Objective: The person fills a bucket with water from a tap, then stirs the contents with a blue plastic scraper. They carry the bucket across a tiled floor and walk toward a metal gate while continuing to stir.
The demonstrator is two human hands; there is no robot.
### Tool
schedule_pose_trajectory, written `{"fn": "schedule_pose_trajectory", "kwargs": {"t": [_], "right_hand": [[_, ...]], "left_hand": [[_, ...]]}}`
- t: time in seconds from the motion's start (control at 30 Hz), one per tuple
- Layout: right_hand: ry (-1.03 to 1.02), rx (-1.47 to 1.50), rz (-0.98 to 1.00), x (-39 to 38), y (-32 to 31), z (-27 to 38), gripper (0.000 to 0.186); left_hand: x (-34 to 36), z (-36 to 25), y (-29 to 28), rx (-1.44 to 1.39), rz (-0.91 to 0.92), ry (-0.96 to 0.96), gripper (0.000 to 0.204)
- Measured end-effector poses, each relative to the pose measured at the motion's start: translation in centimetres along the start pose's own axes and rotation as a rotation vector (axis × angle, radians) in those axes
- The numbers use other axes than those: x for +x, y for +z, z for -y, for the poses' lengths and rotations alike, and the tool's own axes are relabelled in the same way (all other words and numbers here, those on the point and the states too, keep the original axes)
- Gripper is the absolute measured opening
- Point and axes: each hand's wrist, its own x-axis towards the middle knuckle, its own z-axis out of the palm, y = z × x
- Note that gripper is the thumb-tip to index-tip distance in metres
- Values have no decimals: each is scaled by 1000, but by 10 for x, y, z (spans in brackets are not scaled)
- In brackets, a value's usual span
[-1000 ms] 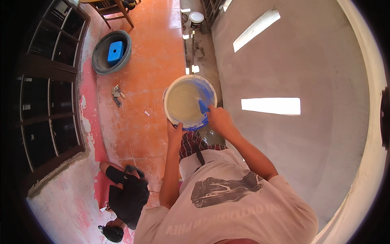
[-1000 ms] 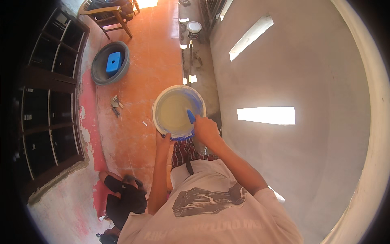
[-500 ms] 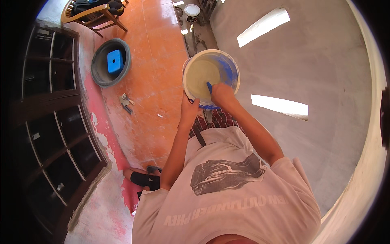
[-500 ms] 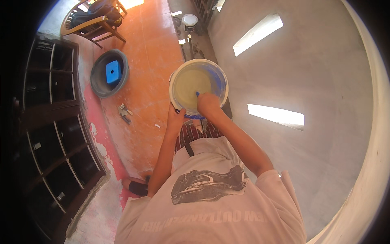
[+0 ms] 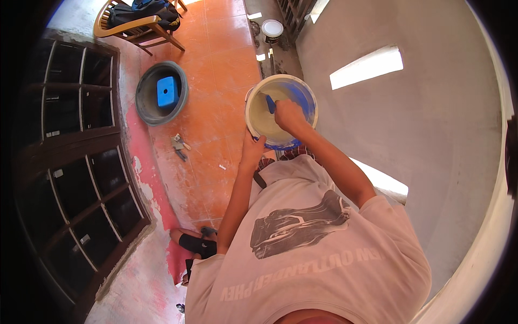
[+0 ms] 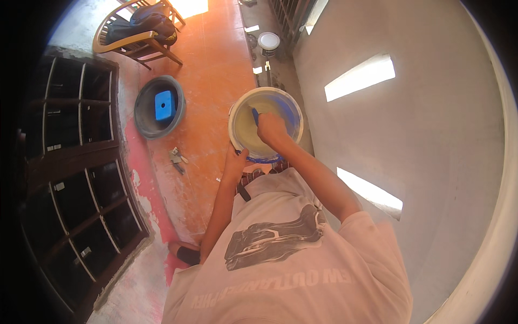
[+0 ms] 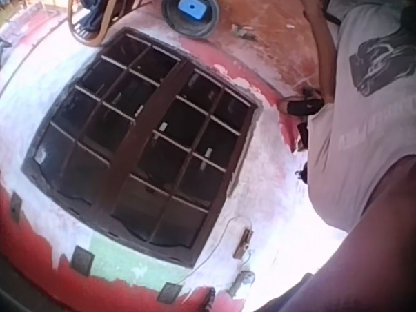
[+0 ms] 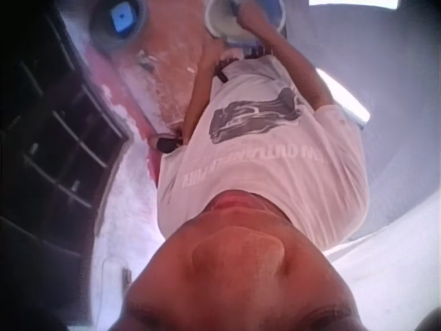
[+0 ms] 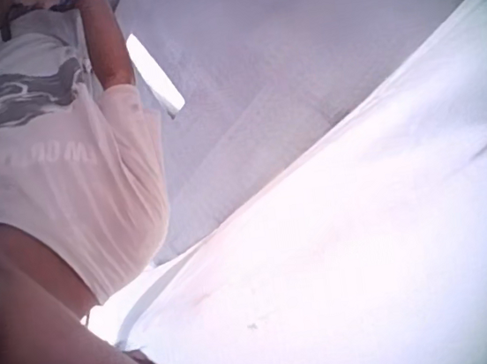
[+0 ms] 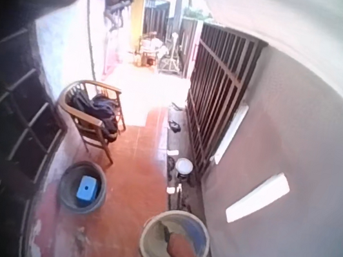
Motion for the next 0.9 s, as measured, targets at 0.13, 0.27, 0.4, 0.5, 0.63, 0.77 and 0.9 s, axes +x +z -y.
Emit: {"fn": "schedule_pose_trajectory", "kwargs": {"t": [0.13, 0.27, 0.4, 0.5, 0.63, 0.77, 0.9], "right_hand": [[-31, -131, -4, 49, -23, -21, 18], [-46, -191, 90, 90, -27, -34, 16], [-98, -229, 280, 109, -21, -26, 16], [-149, -312, 345, 125, -17, -5, 14], [-94, -139, 429, 166, -9, 36, 19], [-102, 39, 448, 229, -6, 71, 23], [-54, 183, 222, 265, -7, 109, 25]], "left_hand": [[36, -8, 20, 18, -56, -5, 57], [64, -15, 21, 37, -127, -94, 59], [75, -22, 13, -43, -207, -126, 61], [100, -37, -4, -60, -245, -112, 61], [144, -69, -48, -28, -211, -134, 61], [184, -107, -83, -73, -134, -93, 60], [203, -138, -109, 19, -119, -61, 60]]}}
